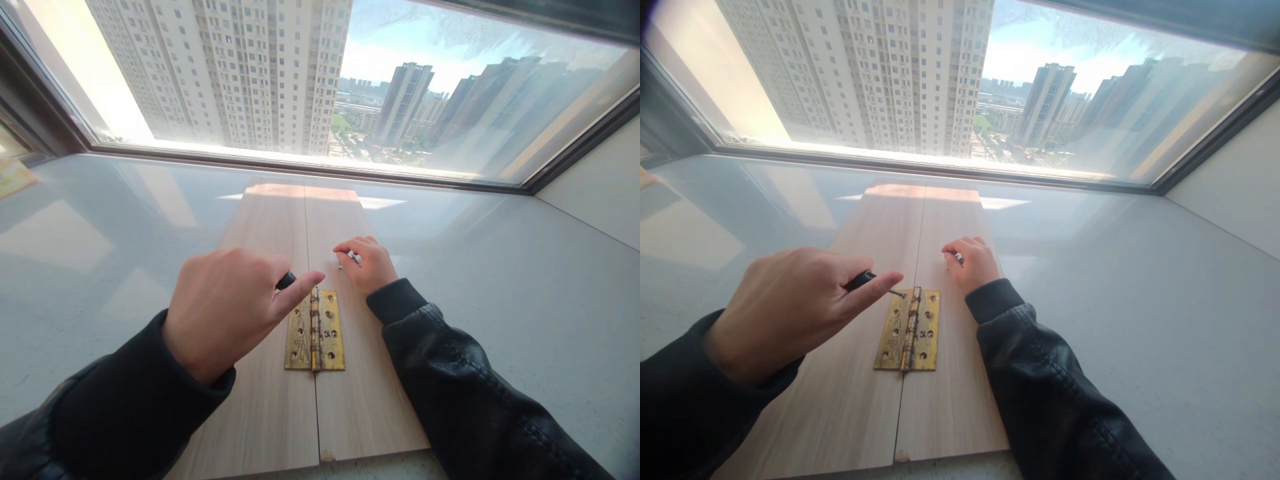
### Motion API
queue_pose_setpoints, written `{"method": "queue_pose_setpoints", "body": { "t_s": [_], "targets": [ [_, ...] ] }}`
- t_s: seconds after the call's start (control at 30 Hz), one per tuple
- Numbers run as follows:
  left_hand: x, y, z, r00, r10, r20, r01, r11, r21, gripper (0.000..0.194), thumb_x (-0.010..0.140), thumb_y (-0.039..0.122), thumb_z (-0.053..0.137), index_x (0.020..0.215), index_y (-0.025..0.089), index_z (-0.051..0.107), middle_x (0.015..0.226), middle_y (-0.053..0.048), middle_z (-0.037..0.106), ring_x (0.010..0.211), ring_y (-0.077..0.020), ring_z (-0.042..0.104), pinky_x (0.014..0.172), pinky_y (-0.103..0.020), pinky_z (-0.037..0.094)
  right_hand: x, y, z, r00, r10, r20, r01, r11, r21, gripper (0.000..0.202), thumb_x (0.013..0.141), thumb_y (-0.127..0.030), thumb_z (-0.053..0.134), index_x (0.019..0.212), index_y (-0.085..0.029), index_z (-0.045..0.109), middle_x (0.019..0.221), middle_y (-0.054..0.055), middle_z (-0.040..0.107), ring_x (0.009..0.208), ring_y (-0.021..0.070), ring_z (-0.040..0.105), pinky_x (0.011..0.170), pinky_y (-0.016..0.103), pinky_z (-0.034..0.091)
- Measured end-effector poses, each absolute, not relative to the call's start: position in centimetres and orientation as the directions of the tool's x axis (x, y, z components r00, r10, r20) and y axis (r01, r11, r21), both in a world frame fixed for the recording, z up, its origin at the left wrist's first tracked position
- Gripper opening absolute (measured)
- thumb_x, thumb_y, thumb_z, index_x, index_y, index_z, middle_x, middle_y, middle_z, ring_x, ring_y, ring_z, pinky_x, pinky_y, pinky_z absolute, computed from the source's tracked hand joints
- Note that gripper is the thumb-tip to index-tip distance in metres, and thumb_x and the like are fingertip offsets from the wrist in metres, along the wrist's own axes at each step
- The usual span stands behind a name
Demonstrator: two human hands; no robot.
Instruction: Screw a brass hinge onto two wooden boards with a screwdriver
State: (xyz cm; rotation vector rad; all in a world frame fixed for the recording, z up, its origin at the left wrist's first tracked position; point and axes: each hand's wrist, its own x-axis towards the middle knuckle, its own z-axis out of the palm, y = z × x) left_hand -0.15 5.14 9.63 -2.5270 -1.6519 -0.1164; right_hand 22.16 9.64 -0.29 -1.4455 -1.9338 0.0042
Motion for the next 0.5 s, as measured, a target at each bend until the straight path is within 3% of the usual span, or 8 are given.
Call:
{"method": "queue_pose_setpoints", "body": {
  "t_s": [0.27,0.4,0.5],
  "targets": [
    [-0.25,5.61,9.54,0.461,0.884,0.073,0.887,-0.458,-0.052,0.043,0.090,0.050,0.022,0.067,0.022,0.044,0.057,-0.003,0.053,0.052,-0.0211,0.052,0.047,-0.029,0.024,22.12,9.72,-0.24,-0.105,0.839,0.534,0.826,0.373,-0.423,0.014,0.077,-0.017,0.054,0.081,-0.020,0.068,0.077,0.003,0.067,0.076,0.0179,0.052,0.074,0.033,0.043],
    [-0.43,5.85,9.95,0.568,0.819,0.083,0.817,-0.573,0.059,0.031,0.090,0.043,0.033,0.073,0.020,0.046,0.065,-0.003,0.056,0.056,-0.0180,0.050,0.051,-0.029,0.031,22.12,9.73,-0.19,-0.092,0.840,0.535,0.824,0.366,-0.432,0.014,0.077,-0.018,0.054,0.081,-0.020,0.068,0.077,0.003,0.067,0.076,0.0182,0.052,0.074,0.033,0.043],
    [-0.44,5.95,10.37,0.563,0.823,0.074,0.805,-0.566,0.178,0.035,0.085,0.049,0.042,0.066,0.020,0.046,0.059,-0.001,0.054,0.051,-0.0141,0.045,0.049,-0.026,0.031,22.12,9.70,-0.16,-0.090,0.842,0.531,0.823,0.364,-0.437,0.014,0.078,-0.018,0.054,0.081,-0.020,0.067,0.077,0.003,0.067,0.075,0.0183,0.053,0.074,0.034,0.042]
  ]
}}
